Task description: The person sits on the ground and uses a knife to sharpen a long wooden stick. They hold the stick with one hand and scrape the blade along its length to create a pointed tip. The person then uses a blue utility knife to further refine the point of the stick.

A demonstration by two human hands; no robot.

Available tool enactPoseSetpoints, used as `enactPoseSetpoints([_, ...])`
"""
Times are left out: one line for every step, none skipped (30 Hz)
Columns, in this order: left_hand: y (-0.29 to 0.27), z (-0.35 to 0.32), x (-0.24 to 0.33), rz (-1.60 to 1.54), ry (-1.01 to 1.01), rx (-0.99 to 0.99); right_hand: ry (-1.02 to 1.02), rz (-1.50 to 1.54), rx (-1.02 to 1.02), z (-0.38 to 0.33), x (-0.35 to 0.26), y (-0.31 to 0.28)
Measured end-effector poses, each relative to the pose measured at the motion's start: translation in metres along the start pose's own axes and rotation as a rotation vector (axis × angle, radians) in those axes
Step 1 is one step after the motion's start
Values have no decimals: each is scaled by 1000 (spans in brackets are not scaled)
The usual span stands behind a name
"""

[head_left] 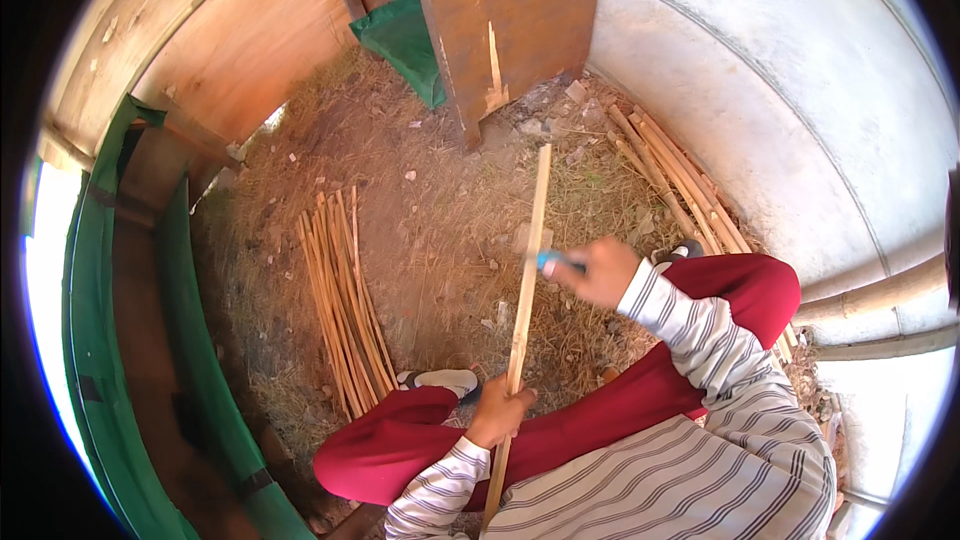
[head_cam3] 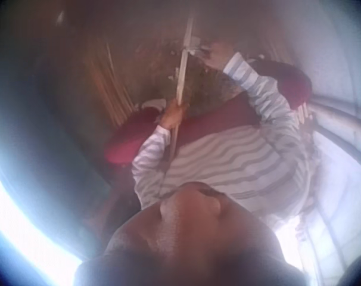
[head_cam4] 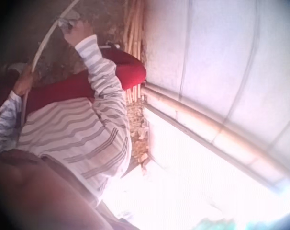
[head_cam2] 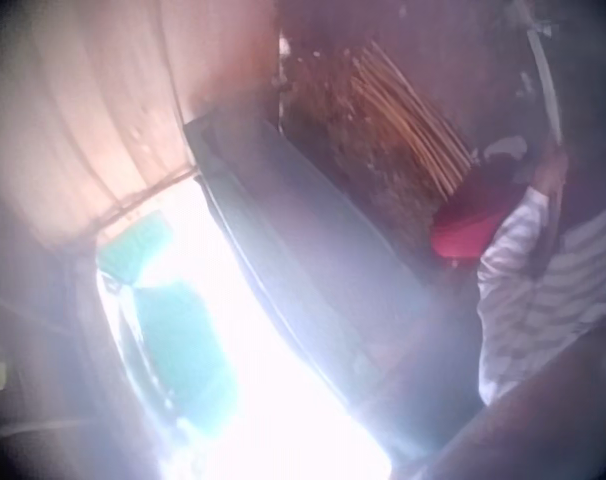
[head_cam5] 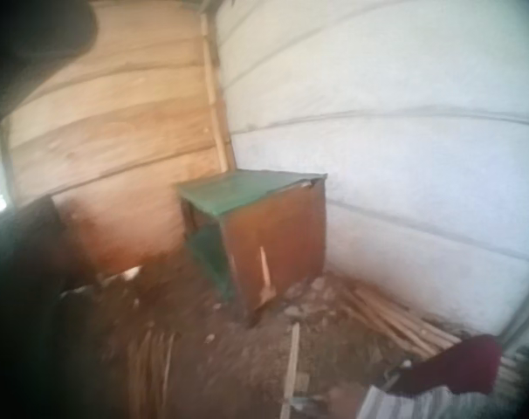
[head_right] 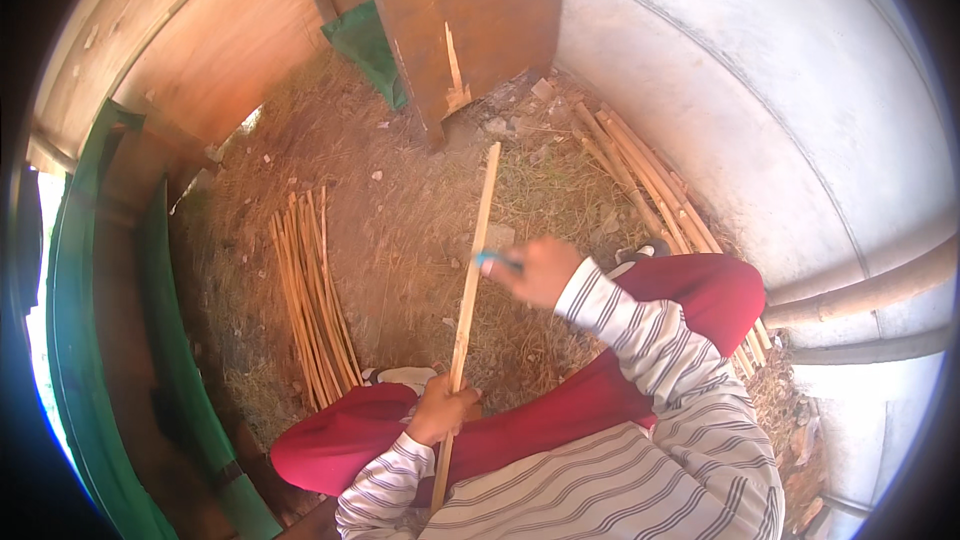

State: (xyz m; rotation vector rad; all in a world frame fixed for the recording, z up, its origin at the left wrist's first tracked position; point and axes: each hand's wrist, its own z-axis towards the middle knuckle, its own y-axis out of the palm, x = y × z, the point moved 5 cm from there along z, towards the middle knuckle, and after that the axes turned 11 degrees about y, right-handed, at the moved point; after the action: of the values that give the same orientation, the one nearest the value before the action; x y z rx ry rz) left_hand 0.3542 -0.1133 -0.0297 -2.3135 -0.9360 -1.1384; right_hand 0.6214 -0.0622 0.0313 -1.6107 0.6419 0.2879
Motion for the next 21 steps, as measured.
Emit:
enactPoseSetpoints([-3, 3, -8, -30, -13, 25, -46, 27, -72, -12, -12, 16])
enactPoseSetpoints([-6, 6, -14, -59, -24, 41, -83, 51, -139, -23, -21, 30])
enactPoseSetpoints([-8, 7, -15, -83, -54, 51, -95, 23, -187, -28, -24, 41])
enactPoseSetpoints([-7, 7, -11, -82, -37, 61, -109, -17, -199, -31, -26, 45])
enactPoseSetpoints([-8, 6, -6, -77, -19, 72, -123, -54, -208, -32, -29, 47])
enactPoseSetpoints([-8, 5, -4, -72, -1, 82, -137, -91, -217, -33, -32, 49])
enactPoseSetpoints([-8, 5, -3, -88, 12, 82, -114, -68, -264, -32, -32, 51])
enactPoseSetpoints([-7, 5, -2, -106, 27, 80, -112, -78, -281, -32, -34, 52])
enactPoseSetpoints([-7, 5, -2, -123, 42, 77, -109, -88, -299, -31, -35, 54])
enactPoseSetpoints([-8, 5, -4, -106, 35, 76, -106, -98, -316, -31, -36, 56])
enactPoseSetpoints([-9, 5, -5, -90, 28, 77, -107, -120, -261, -30, -34, 55])
enactPoseSetpoints([-9, 4, -6, -75, 21, 79, -107, -142, -206, -28, -32, 56])
enactPoseSetpoints([-8, 2, -7, -92, -27, 66, -107, -163, -151, -27, -30, 56])
enactPoseSetpoints([-7, 0, -4, -108, -76, 53, -53, -165, -132, -22, -22, 58])
enactPoseSetpoints([-6, -2, -2, -120, -121, 37, 4, -167, -108, -15, -13, 55])
enactPoseSetpoints([-2, -3, -7, -119, -110, 10, 60, -168, -83, -7, -3, 49])
enactPoseSetpoints([2, -6, -16, -114, -99, -16, 161, -216, -189, 4, 7, 39])
enactPoseSetpoints([4, -8, -19, -109, -88, -48, 153, -212, -186, 8, 12, 36])
enactPoseSetpoints([3, -9, -19, -146, -104, -65, 146, -209, -182, 11, 18, 35])
enactPoseSetpoints([2, -10, -17, -162, -114, -63, 136, -211, -181, 12, 21, 35])
enactPoseSetpoints([-1, -10, -16, -188, -125, -54, 46, -247, -234, 6, 5, 35])
